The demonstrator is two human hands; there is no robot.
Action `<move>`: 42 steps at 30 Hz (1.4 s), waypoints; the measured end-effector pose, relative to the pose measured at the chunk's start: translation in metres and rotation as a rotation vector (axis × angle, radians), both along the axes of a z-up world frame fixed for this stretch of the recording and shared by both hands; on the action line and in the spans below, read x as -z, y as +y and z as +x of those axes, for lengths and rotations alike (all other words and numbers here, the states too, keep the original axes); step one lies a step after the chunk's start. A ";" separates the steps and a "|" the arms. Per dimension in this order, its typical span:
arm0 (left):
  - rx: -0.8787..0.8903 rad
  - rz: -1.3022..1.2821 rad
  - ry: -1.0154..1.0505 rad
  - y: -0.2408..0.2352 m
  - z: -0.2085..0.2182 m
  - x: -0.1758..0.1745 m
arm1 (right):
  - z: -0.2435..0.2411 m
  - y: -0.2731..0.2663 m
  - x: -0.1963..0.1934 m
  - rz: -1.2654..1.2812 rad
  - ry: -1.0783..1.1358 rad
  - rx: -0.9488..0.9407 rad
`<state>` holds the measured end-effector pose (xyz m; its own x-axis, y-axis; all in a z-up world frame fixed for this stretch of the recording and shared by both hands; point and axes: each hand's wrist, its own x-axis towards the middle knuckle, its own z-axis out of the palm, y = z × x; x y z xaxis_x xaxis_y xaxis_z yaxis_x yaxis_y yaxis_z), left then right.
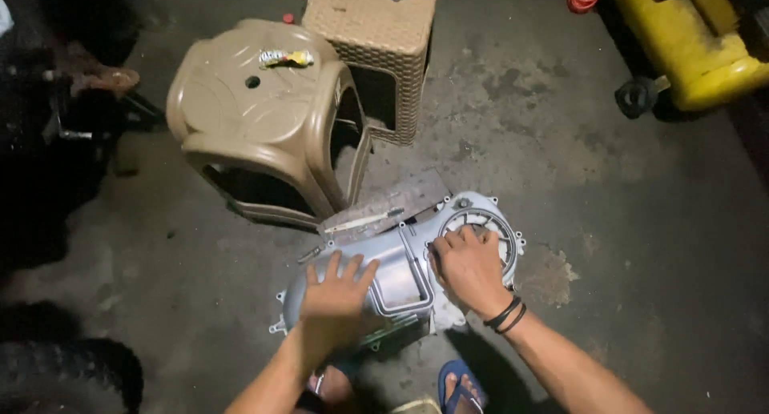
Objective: Inspecting and cleaning a motorcycle engine cover using a cloth
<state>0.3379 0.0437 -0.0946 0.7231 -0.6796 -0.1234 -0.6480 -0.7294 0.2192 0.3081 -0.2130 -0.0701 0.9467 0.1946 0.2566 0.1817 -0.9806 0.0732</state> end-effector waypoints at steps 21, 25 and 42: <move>0.222 0.358 0.296 -0.019 -0.037 -0.061 | -0.038 0.014 0.033 0.015 0.058 0.290; 0.222 0.279 0.279 -0.016 -0.036 -0.059 | -0.029 0.010 0.049 -0.010 0.089 0.300; 0.249 0.247 0.300 -0.005 -0.032 -0.062 | -0.016 0.017 0.012 0.399 0.327 0.432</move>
